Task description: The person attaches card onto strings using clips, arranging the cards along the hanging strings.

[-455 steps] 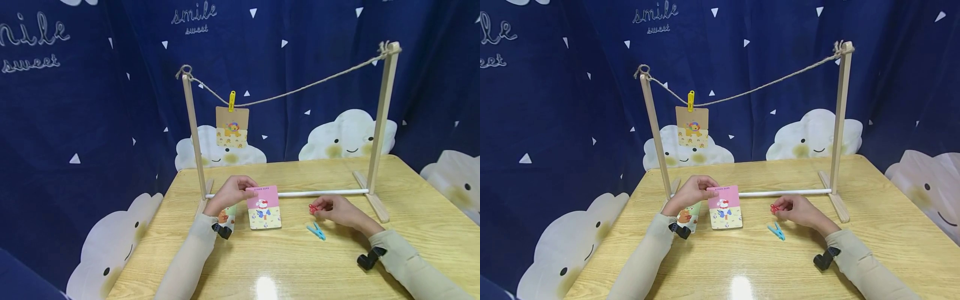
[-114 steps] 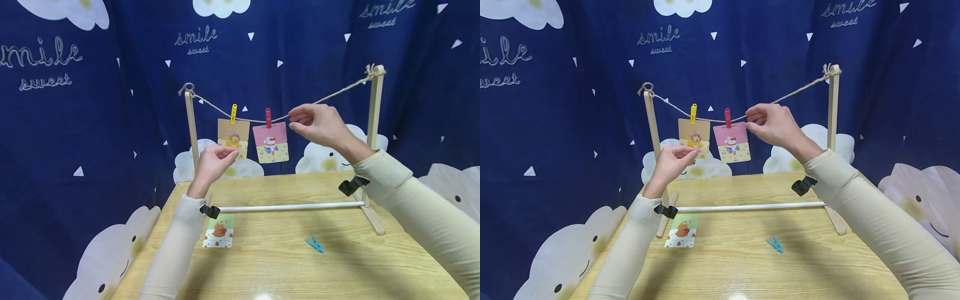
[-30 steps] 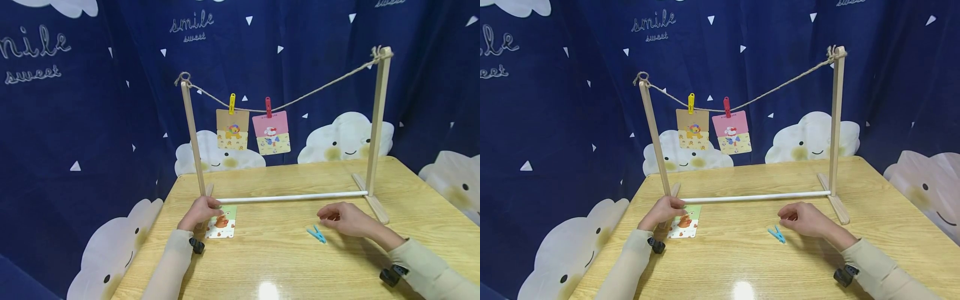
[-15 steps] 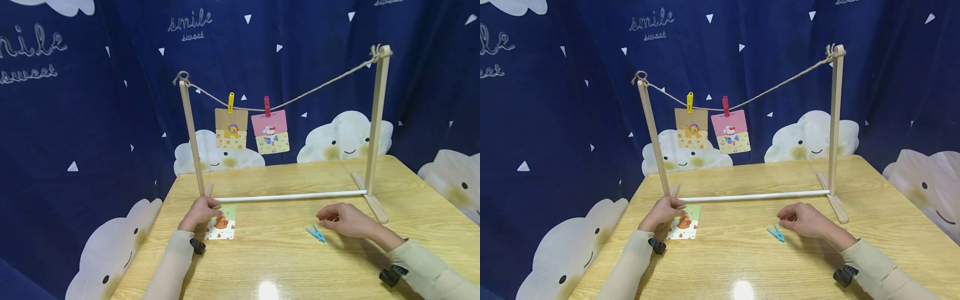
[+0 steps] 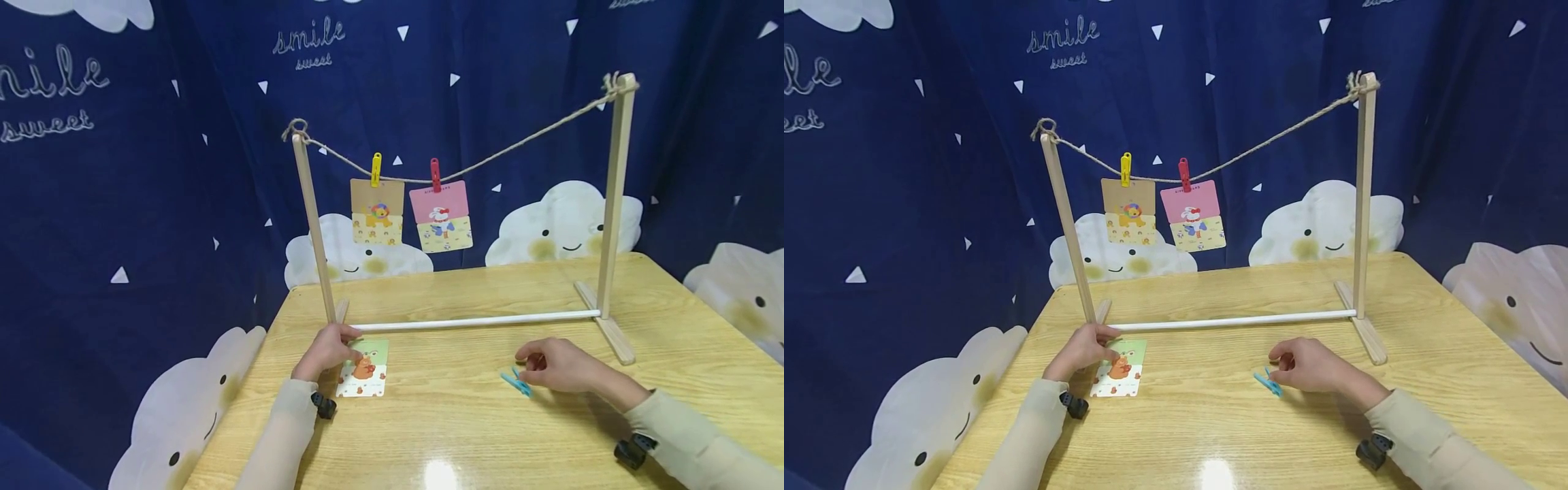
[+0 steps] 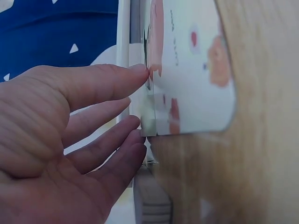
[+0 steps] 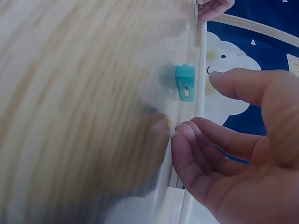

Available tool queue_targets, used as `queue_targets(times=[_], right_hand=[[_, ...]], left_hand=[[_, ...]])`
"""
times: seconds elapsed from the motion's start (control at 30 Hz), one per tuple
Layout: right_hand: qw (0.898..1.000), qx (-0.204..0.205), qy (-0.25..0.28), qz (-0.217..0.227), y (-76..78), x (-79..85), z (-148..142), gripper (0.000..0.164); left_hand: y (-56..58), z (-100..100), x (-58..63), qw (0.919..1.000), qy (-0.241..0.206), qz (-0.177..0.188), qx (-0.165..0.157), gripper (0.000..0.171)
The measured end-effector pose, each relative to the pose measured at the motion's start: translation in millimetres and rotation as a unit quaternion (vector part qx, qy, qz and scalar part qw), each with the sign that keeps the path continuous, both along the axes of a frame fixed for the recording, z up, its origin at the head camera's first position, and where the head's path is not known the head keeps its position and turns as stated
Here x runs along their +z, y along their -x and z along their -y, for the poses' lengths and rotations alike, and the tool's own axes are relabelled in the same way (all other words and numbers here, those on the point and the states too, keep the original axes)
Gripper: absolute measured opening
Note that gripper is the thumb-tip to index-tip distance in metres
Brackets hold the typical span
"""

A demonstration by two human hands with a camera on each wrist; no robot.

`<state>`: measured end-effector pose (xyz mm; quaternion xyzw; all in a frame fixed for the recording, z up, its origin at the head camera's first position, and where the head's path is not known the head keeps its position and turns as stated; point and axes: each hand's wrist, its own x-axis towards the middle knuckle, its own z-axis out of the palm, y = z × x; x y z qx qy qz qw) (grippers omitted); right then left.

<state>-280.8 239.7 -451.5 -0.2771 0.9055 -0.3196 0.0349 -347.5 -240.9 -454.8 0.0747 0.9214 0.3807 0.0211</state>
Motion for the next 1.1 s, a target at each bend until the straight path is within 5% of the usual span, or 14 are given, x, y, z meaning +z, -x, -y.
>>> queue_targets(times=[1.1], right_hand=[[0.999,-0.025,-0.009,0.039,5.9,-5.8,21.1,0.028]], left_hand=[[-0.4,-4.3,-3.6,0.9991,-0.042,0.006,0.001,0.045]])
